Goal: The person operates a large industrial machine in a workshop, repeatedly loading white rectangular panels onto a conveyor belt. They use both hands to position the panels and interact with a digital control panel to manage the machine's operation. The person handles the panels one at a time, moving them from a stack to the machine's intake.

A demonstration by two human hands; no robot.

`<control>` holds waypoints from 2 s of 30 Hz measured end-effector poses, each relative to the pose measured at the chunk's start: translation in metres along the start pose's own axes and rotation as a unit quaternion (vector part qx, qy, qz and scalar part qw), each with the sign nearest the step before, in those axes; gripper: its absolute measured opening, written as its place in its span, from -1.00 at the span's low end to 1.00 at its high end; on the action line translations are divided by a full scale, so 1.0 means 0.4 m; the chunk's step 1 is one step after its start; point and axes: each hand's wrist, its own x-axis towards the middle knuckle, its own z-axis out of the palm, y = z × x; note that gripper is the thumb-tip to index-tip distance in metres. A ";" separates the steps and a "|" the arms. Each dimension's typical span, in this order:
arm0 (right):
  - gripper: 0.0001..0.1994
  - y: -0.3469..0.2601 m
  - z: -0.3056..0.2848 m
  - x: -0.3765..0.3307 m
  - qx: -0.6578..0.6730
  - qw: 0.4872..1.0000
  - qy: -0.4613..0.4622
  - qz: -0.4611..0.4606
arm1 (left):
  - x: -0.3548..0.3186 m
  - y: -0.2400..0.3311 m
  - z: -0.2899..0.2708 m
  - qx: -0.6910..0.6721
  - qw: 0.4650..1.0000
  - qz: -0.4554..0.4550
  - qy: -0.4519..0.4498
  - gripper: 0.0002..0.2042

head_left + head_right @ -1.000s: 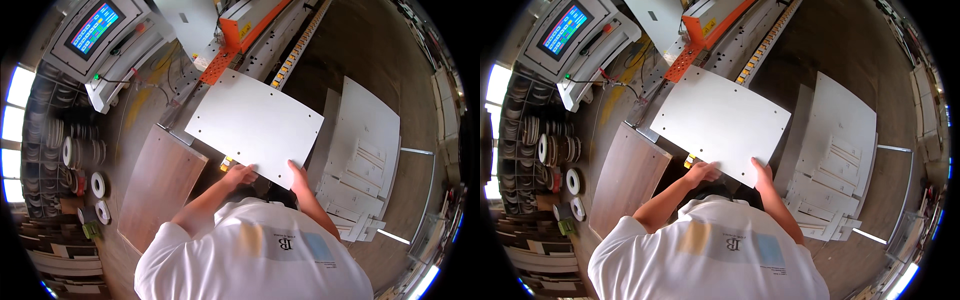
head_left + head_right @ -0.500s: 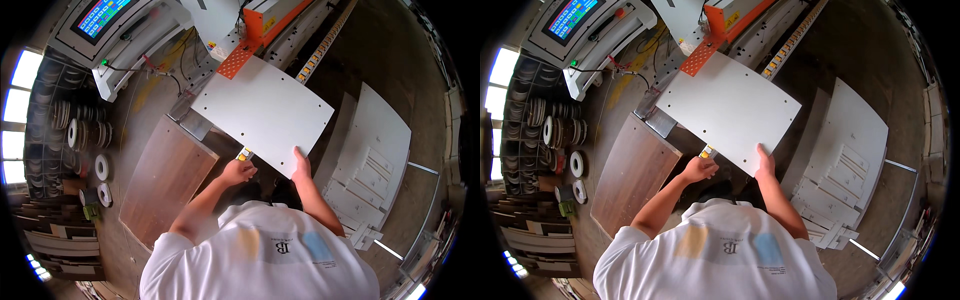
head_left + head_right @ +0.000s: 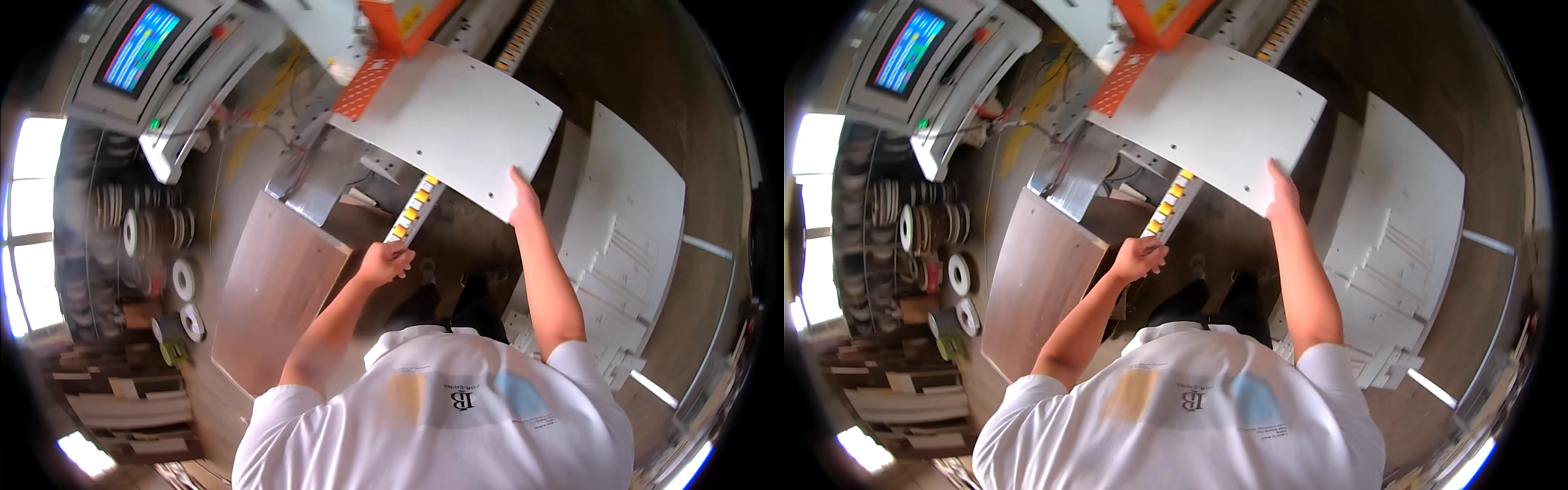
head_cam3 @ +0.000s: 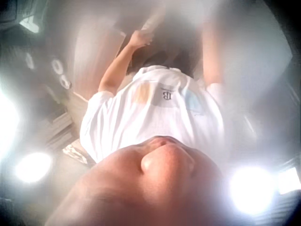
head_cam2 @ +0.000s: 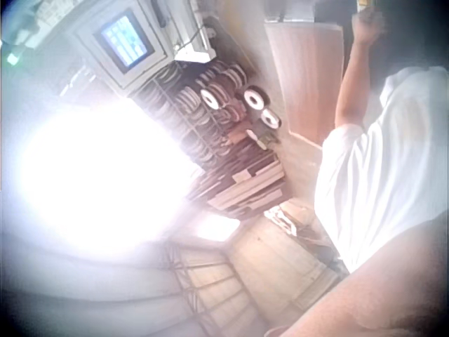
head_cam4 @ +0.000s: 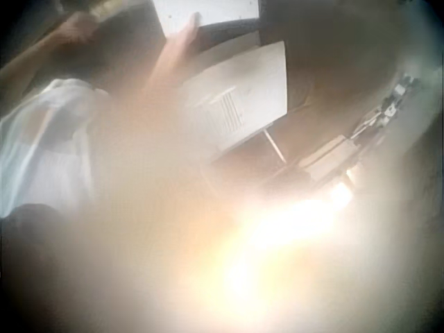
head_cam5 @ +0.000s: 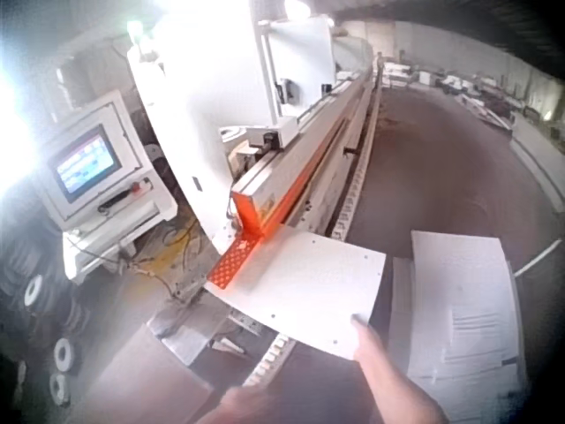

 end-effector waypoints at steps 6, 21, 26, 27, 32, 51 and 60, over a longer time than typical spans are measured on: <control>-0.58 0.014 -0.086 0.001 0.057 0.994 -0.055 -0.075 | 0.028 -0.007 0.036 -0.011 0.997 -0.074 0.008 -0.76; -0.58 0.661 -1.342 -0.369 0.064 0.963 0.243 0.094 | 0.063 -0.018 0.545 0.405 0.816 0.079 -0.404 -0.67; -0.47 0.506 -1.323 -0.403 0.103 0.923 0.364 0.070 | 0.123 0.060 0.606 0.372 0.846 -0.049 -0.378 -0.76; -0.45 0.487 -1.329 -0.381 0.119 0.918 0.372 0.063 | 0.136 0.058 0.603 0.348 0.857 -0.070 -0.374 -0.76; -0.35 0.420 -1.372 -0.208 0.192 0.880 0.433 0.029 | 0.200 0.040 0.593 0.324 0.879 -0.122 -0.329 -0.75; -0.36 0.208 -1.261 -0.160 0.358 0.719 0.593 -0.059 | 0.242 0.074 0.675 0.231 0.894 -0.194 -0.330 -0.72; -0.61 0.145 -1.225 -0.445 0.168 0.751 0.628 -0.114 | 0.252 0.057 0.620 0.210 0.905 -0.087 -0.359 -0.74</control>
